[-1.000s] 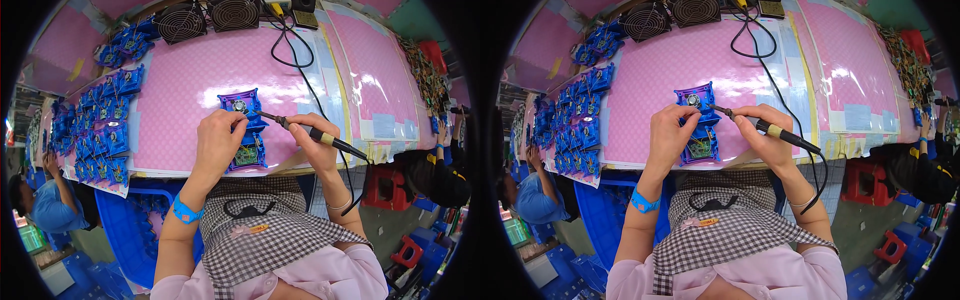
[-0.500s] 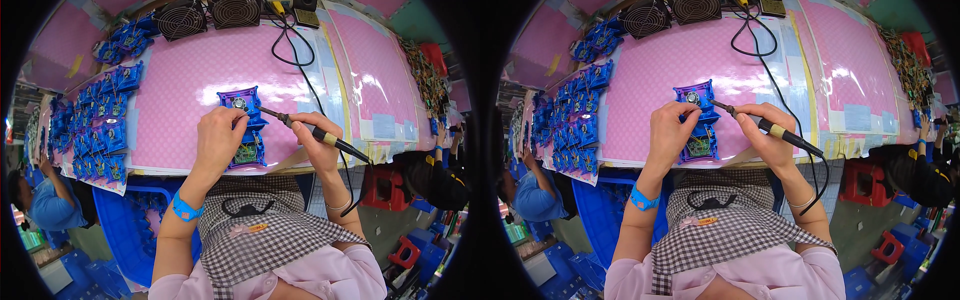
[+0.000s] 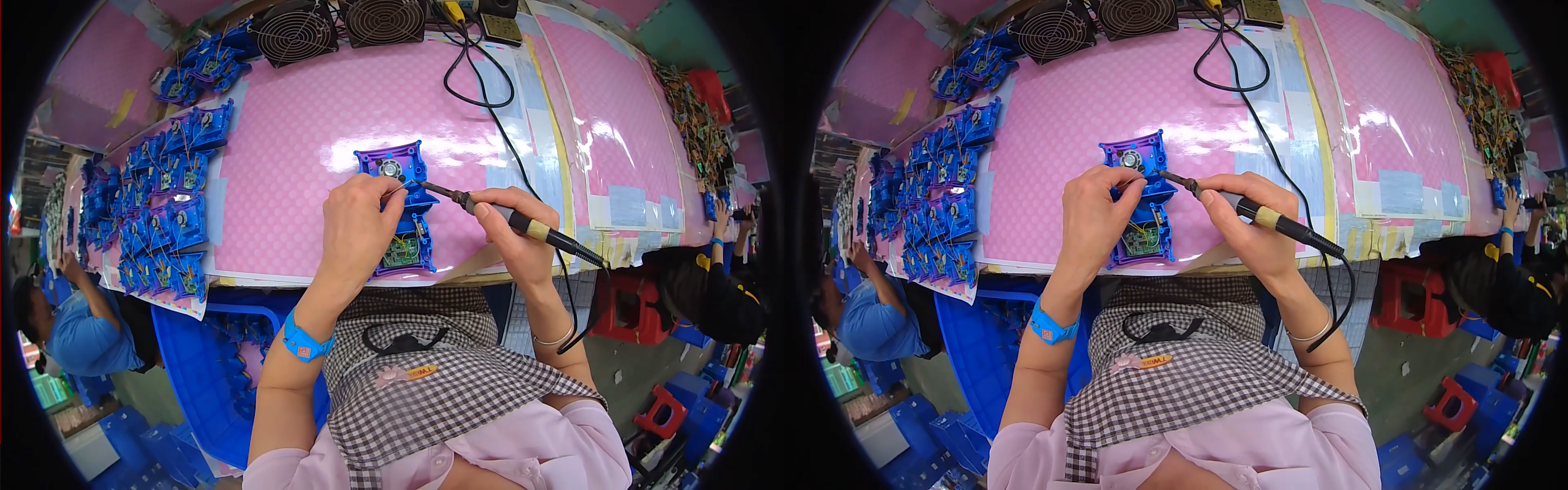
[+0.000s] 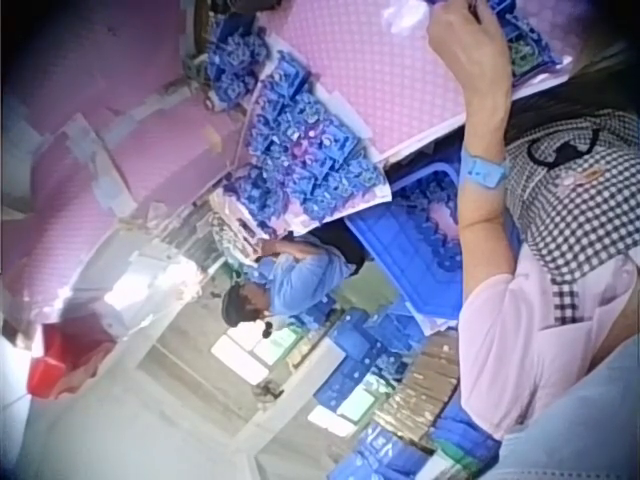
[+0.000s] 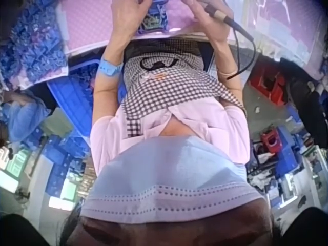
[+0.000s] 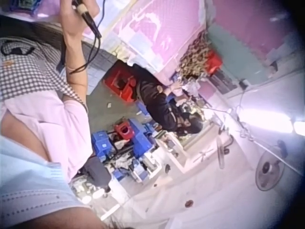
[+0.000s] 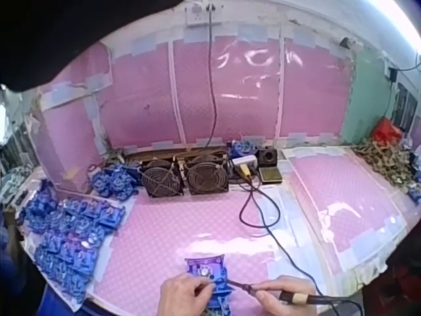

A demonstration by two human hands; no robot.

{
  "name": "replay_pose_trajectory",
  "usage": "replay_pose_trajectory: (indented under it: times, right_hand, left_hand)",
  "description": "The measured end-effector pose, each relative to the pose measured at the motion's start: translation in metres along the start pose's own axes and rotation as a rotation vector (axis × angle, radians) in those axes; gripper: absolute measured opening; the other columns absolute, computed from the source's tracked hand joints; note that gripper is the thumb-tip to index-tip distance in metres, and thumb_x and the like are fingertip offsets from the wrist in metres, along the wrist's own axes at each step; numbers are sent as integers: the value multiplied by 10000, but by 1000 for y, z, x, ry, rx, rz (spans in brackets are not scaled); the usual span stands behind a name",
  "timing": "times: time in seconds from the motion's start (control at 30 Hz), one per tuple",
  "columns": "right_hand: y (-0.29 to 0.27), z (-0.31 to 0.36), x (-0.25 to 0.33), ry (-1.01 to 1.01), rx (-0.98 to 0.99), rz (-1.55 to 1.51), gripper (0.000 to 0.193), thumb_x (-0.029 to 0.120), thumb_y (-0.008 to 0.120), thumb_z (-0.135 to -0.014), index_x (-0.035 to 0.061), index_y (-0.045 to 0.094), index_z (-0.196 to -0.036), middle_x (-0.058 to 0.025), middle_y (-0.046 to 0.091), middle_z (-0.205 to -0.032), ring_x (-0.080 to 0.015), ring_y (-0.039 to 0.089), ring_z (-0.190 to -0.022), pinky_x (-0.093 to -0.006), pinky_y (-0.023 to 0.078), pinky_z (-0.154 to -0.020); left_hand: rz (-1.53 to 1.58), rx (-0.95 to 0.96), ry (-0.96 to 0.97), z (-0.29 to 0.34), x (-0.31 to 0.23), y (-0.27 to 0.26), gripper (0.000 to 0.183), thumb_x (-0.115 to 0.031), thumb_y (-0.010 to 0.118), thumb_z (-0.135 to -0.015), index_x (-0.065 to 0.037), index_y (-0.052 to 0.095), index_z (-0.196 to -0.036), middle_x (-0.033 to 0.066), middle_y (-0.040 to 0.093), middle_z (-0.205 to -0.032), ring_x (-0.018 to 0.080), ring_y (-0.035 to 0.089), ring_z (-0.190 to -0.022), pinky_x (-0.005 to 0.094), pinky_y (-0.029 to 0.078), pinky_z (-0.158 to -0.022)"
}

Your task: Soldering components onto small blue circuit boards on an assembly line.

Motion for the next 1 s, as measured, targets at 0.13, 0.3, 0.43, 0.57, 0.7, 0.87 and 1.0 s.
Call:
replay_pose_trajectory:
  times: [0.13,0.3,0.43,0.57,0.7,0.87,1.0]
  right_hand:
    - [-4,1,2,3,-27,-17,131,26,664,-820,-31,693,-935,-52,638,-752,-62,543,-575,-190,406,-506]
    - [-4,1,0,-10,-30,-2,133,30,665,-822,-33,691,-935,-52,636,-749,-61,540,-576,-190,407,-506]
    - [-5,2,0,-28,-35,-10,136,32,665,-823,-34,691,-939,-49,633,-741,-60,538,-576,-191,406,-505]
    - [-8,5,-3,-3,-64,-22,137,38,663,-826,-28,693,-942,-47,629,-724,-62,537,-567,-193,406,-502]
    - [-16,5,-5,19,-123,-58,140,43,656,-833,-28,691,-948,-45,626,-710,-67,538,-561,-194,407,-500]
    - [-17,-32,-19,21,-178,-306,169,56,608,-867,-50,662,-986,-67,604,-712,-97,541,-576,-217,418,-535]
    - [-34,-68,-39,-145,-188,-368,180,75,545,-900,-55,649,-969,-70,584,-703,-103,518,-564,-212,398,-528]
  left_hand:
    - [3,-8,4,0,1,0,108,-120,682,-782,-21,695,-822,135,639,-739,286,630,-665,393,483,-604]
    - [-19,-9,-4,-1,0,0,116,-108,685,-779,-9,708,-834,124,654,-742,222,627,-648,329,470,-575]
    - [-26,-7,3,0,-1,0,109,-106,686,-780,-9,706,-827,120,656,-749,219,623,-648,327,471,-579]
    - [10,-2,15,1,-2,0,100,-113,681,-778,-22,693,-819,134,639,-742,293,629,-673,397,484,-606]
    - [-2,-10,35,2,-4,0,98,-105,683,-776,-18,700,-817,130,649,-747,261,629,-671,362,483,-608]
    - [-88,-28,60,5,-3,-11,85,-86,690,-778,-26,710,-835,106,661,-756,201,618,-654,304,462,-581]
    - [3,-287,58,14,3,-52,56,-54,677,-814,-9,694,-843,83,654,-799,187,597,-656,314,453,-599]
Point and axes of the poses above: each hand's wrist, its own z-axis away from the middle knuckle, its own y-axis out of the palm, x = y × z, the point moved 7 cm from there along -z, towards the middle knuckle
